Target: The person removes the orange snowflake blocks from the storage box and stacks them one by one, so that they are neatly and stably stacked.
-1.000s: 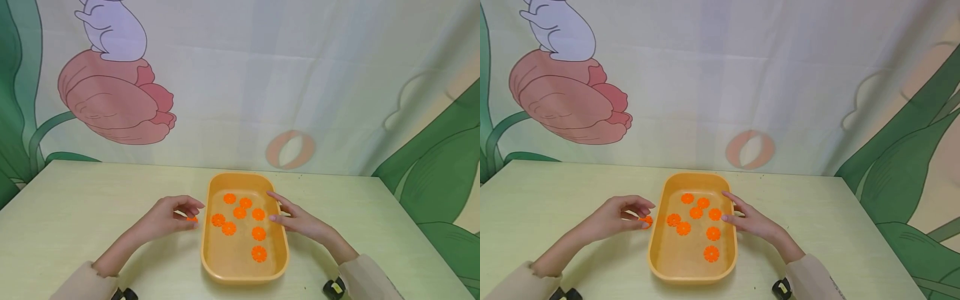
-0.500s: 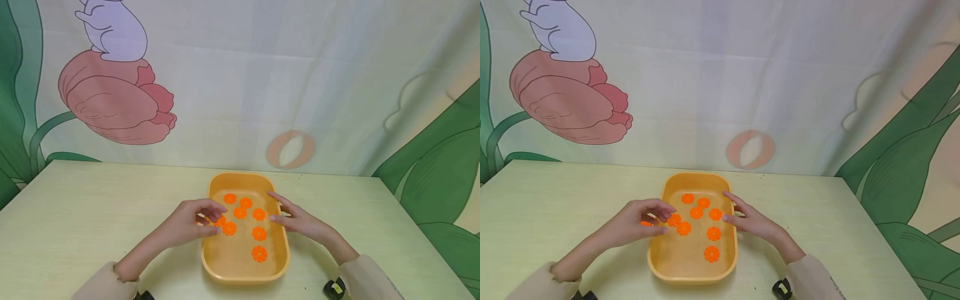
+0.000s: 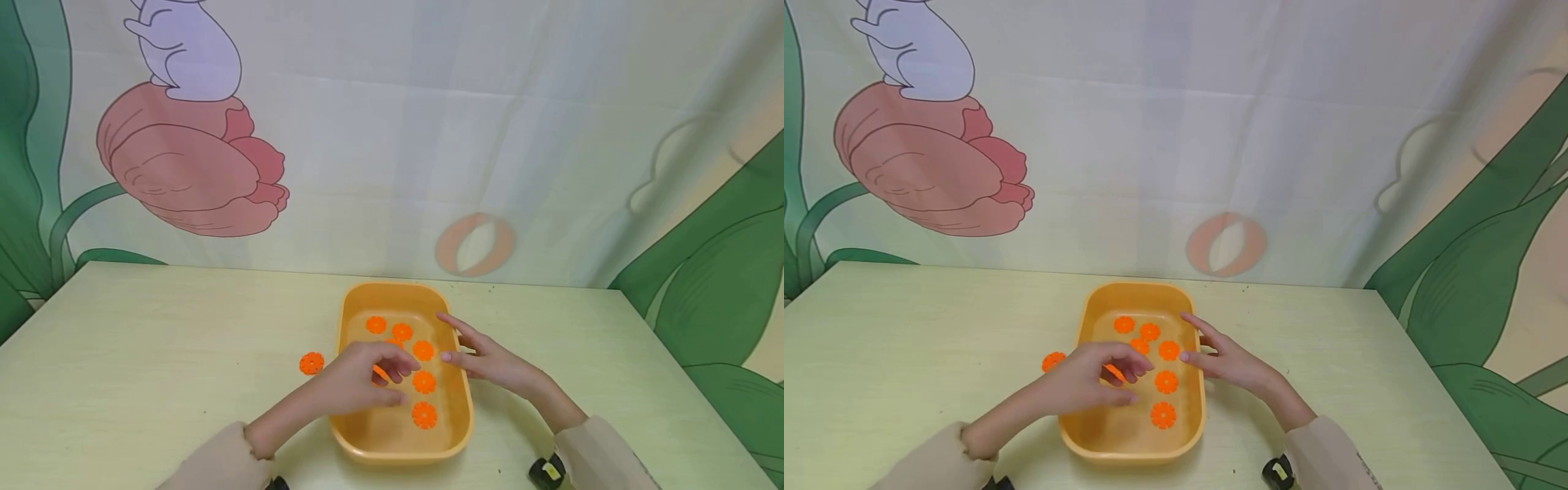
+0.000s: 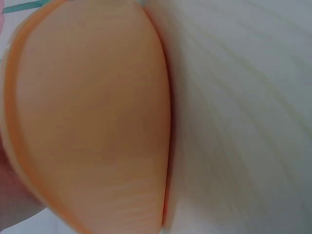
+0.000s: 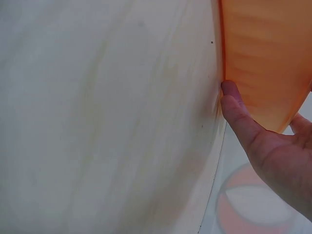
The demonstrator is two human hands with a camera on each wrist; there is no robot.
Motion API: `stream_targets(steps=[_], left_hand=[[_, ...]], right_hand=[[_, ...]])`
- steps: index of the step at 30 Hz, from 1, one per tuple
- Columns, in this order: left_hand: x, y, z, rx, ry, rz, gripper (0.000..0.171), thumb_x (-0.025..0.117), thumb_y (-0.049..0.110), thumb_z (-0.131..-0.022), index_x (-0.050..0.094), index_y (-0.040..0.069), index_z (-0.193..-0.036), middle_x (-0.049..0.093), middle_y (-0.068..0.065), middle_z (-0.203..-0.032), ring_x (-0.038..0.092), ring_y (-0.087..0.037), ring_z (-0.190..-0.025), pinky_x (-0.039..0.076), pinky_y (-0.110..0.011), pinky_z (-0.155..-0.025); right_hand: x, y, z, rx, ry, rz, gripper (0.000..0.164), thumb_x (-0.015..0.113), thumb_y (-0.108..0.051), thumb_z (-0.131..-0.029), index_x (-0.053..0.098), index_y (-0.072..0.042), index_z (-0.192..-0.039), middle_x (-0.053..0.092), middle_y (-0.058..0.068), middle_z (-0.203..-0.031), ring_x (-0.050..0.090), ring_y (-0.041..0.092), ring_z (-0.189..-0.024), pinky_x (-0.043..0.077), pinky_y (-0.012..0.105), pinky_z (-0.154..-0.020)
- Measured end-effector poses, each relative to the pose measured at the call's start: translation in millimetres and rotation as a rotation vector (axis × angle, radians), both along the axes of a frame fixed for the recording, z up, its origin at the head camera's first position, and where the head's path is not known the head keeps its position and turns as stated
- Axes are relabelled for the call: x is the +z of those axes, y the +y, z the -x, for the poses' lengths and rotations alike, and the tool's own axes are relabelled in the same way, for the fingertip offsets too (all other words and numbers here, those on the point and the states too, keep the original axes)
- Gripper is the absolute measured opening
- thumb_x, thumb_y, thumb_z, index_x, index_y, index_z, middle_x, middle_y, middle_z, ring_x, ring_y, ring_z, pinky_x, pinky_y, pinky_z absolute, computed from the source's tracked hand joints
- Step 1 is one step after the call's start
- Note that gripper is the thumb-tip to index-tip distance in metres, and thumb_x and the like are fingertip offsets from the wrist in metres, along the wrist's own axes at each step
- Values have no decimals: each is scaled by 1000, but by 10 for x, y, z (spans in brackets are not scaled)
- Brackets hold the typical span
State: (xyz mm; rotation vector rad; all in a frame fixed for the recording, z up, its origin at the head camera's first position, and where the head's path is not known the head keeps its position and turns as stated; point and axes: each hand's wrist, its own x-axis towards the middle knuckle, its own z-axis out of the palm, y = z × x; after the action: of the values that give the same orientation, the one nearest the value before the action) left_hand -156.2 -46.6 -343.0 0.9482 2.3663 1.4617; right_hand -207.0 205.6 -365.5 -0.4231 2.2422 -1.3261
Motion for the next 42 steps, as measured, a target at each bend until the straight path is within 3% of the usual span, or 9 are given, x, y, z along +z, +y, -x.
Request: stream_targets(steps=[4, 8, 12, 23, 32, 36, 42], left_hand=[[-43, 135, -1, -50, -22, 20, 30, 73, 4, -74, 64, 3, -102, 62, -8, -93, 59, -24, -86, 49, -19, -68], [-81, 240, 8, -74, -32, 97, 32, 74, 6, -73, 64, 4, -103, 63, -5, -94, 59, -16, -85, 48, -17, -69], [-108, 308, 32, -92, 25, 198, 33, 75, 9, -73, 65, 6, -104, 64, 0, -95, 58, -7, -84, 47, -16, -71], [-164, 398, 90, -176, 132, 395, 33, 74, 8, -71, 66, 9, -103, 64, 4, -92, 54, -7, -84, 42, -17, -78], [-184, 471, 95, -210, 222, 580, 31, 75, 10, -70, 67, 13, -100, 58, 8, -88, 48, -4, -81, 40, -16, -76], [-195, 483, 85, -218, 230, 615, 25, 75, 11, -70, 65, 15, -93, 53, 10, -82, 45, -4, -78, 38, -15, -73], [-201, 497, 72, -212, 174, 658, 24, 76, 13, -72, 63, 13, -92, 49, 9, -80, 44, -4, -74, 39, -15, -70]], right_hand=[[2, -1, -3, 2, 2, -2, 66, 55, -30, -91, 18, -29, -145, 15, 13, -149, 19, 38, -133, 38, 53, -93], [13, -4, -10, 11, 2, 1, 66, 55, -30, -91, 18, -28, -145, 16, 12, -149, 20, 38, -133, 38, 53, -93], [34, -8, -20, 6, 2, -5, 67, 55, -32, -90, 18, -28, -145, 14, 11, -150, 17, 39, -133, 37, 55, -93], [29, 6, -15, 17, 8, 0, 67, 56, -35, -90, 18, -30, -145, 11, 9, -151, 15, 39, -134, 37, 54, -94], [33, 3, -8, 6, 2, -5, 67, 56, -34, -90, 18, -30, -145, 11, 10, -151, 15, 39, -134, 37, 54, -94], [40, 2, -8, 3, -2, -2, 67, 55, -32, -90, 17, -30, -145, 12, 10, -151, 17, 39, -134, 37, 54, -94], [25, 0, -11, 8, -6, 6, 68, 56, -34, -90, 17, -29, -145, 11, 12, -151, 16, 40, -134, 37, 54, -94]])
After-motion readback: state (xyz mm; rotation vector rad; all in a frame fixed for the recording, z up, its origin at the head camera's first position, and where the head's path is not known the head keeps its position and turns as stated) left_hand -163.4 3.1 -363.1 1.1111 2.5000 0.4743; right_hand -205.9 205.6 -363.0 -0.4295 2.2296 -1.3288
